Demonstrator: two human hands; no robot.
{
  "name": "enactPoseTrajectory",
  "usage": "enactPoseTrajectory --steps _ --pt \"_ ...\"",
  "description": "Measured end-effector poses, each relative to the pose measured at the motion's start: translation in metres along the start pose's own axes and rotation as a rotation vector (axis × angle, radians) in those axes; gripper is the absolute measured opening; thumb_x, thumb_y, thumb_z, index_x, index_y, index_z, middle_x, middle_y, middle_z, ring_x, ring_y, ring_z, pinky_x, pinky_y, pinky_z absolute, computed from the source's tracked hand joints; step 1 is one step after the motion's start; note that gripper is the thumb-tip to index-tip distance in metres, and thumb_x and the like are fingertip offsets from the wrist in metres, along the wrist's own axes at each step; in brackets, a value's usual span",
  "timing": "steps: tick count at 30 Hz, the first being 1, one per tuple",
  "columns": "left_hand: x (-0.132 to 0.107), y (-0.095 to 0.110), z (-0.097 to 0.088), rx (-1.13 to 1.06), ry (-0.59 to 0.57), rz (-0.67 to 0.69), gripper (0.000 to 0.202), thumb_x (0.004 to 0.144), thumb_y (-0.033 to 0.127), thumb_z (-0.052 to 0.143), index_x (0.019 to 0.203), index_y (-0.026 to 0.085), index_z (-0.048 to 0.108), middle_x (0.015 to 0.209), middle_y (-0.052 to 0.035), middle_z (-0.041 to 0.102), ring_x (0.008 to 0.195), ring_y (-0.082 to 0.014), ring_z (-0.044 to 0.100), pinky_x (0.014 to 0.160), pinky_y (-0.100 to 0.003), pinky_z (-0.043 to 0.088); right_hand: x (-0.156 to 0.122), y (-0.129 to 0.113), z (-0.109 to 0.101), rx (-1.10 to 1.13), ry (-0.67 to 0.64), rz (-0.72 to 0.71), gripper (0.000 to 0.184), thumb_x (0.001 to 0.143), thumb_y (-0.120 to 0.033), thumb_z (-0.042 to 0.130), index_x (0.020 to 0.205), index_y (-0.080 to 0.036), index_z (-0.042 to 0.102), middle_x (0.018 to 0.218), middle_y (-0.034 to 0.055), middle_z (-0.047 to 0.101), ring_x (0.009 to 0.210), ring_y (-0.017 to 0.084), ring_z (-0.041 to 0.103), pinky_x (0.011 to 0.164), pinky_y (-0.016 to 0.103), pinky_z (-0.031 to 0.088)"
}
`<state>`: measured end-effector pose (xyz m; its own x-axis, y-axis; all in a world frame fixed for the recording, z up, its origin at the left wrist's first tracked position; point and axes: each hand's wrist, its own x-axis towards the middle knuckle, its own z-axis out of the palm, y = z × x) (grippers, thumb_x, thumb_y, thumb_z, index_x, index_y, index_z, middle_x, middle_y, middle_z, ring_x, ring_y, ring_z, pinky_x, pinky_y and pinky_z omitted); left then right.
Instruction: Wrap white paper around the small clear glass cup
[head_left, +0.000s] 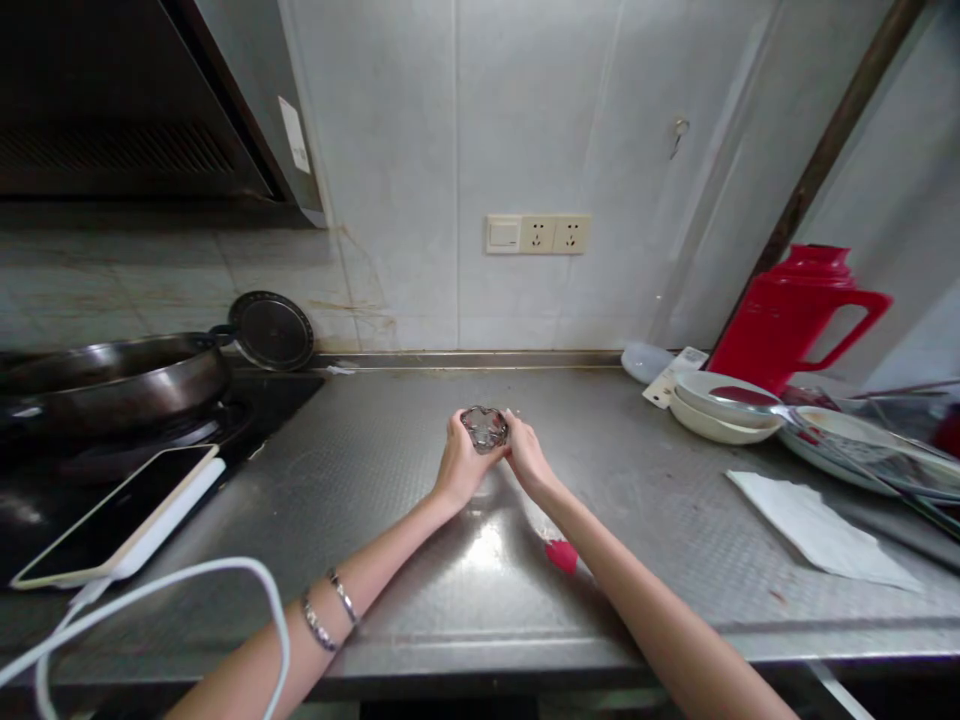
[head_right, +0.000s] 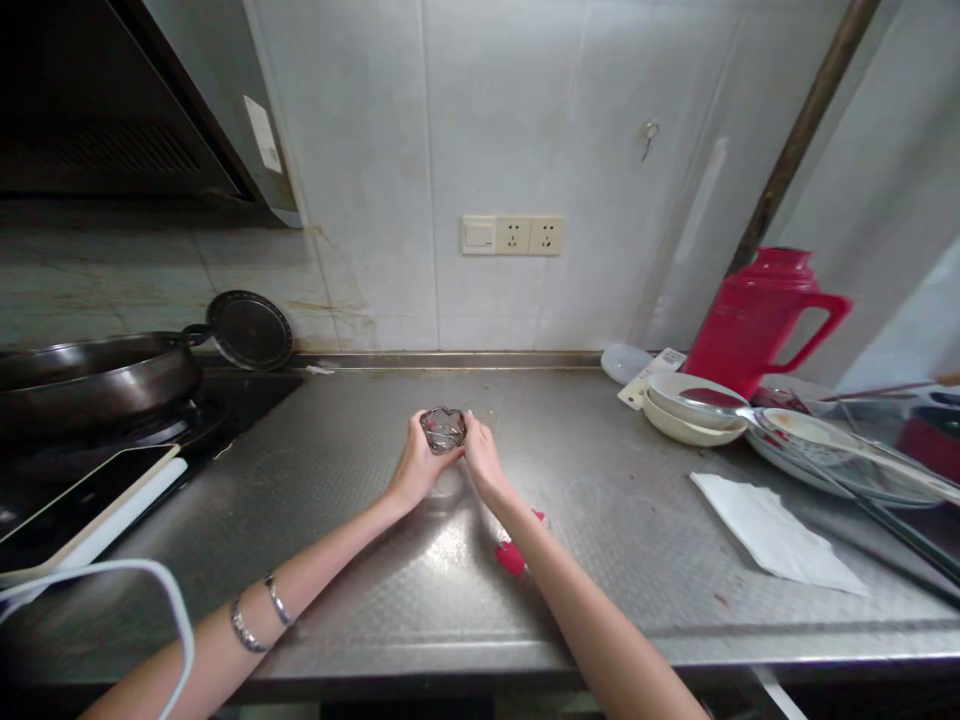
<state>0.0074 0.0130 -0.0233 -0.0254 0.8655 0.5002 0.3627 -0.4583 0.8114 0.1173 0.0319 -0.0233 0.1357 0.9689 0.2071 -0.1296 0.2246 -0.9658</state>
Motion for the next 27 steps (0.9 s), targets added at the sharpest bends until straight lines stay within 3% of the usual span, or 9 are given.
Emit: enactPoseTrajectory --steps 6,10,12,17,22,24,27 --pt "-0.002 -0.002 0.002 -0.078 -0.136 -0.065 0.089 0.061 0.036 0.078 0.132 0.012 0.029 0.127 -0.0215 0.05 0.116 -0.0312 0.052 0.099 -0.049 0.039 0.003 -0.002 -0.003 0.133 0.093 0.133 0.025 0.074 -0.041 0.049 0.071 -0.019 0.062 0.065 0.0009 0.067 0.072 0.019 0.059 0.062 0.026 0.044" --pt "-0.003 -0.005 0.006 -0.268 -0.274 -0.031 0.076 0.074 0.035 0.067 0.137 0.014 0.03 0.128 -0.0185 0.051 0.115 -0.0277 0.054 0.099 -0.047 0.042 0.013 -0.01 -0.017 0.174 0.138 0.189 0.026 0.074 -0.037 0.045 0.078 -0.019 0.063 0.067 0.002 0.068 0.067 0.019 0.061 0.056 0.026 0.044" --pt "0.0 -0.006 0.006 -0.36 -0.283 -0.063 0.078 0.072 0.035 0.071 0.137 0.014 0.032 0.125 -0.017 0.054 0.109 -0.0269 0.058 0.097 -0.046 0.045 0.015 -0.015 -0.021 0.194 0.138 0.219 0.027 0.074 -0.035 0.044 0.081 -0.018 0.063 0.069 0.0033 0.069 0.066 0.02 0.062 0.055 0.027 0.045" --pt "0.009 -0.007 0.0 -0.497 -0.252 -0.152 0.089 0.049 0.029 0.087 0.127 0.013 0.046 0.118 -0.0128 0.057 0.107 -0.0263 0.059 0.098 -0.043 0.044 0.008 -0.025 -0.015 0.243 0.069 0.28 0.025 0.072 -0.031 0.046 0.08 -0.017 0.065 0.071 0.0058 0.07 0.067 0.021 0.064 0.058 0.03 0.049" --pt "0.008 -0.007 -0.001 -0.625 -0.408 -0.12 0.071 0.055 0.034 0.084 0.113 0.013 0.049 0.111 -0.0118 0.062 0.103 -0.0241 0.06 0.095 -0.042 0.045 0.0 -0.026 -0.009 0.276 0.056 0.298 0.025 0.072 -0.032 0.05 0.083 -0.016 0.065 0.071 0.0051 0.07 0.071 0.021 0.065 0.061 0.03 0.051" --pt "0.007 -0.007 -0.001 -0.585 -0.392 -0.103 0.071 0.056 0.033 0.084 0.114 0.015 0.047 0.112 -0.0116 0.061 0.104 -0.0241 0.059 0.095 -0.042 0.044 -0.001 -0.025 -0.009 0.288 0.072 0.294 0.024 0.072 -0.033 0.05 0.082 -0.017 0.066 0.069 0.0044 0.069 0.071 0.021 0.064 0.062 0.03 0.051" --pt "0.005 -0.008 -0.002 -0.42 -0.274 -0.076 0.074 0.055 0.033 0.084 0.116 0.017 0.045 0.113 -0.0112 0.059 0.108 -0.0253 0.056 0.098 -0.044 0.041 -0.003 -0.025 -0.006 0.296 0.089 0.255 0.024 0.073 -0.034 0.049 0.079 -0.017 0.066 0.067 0.0031 0.068 0.073 0.021 0.064 0.066 0.029 0.05"
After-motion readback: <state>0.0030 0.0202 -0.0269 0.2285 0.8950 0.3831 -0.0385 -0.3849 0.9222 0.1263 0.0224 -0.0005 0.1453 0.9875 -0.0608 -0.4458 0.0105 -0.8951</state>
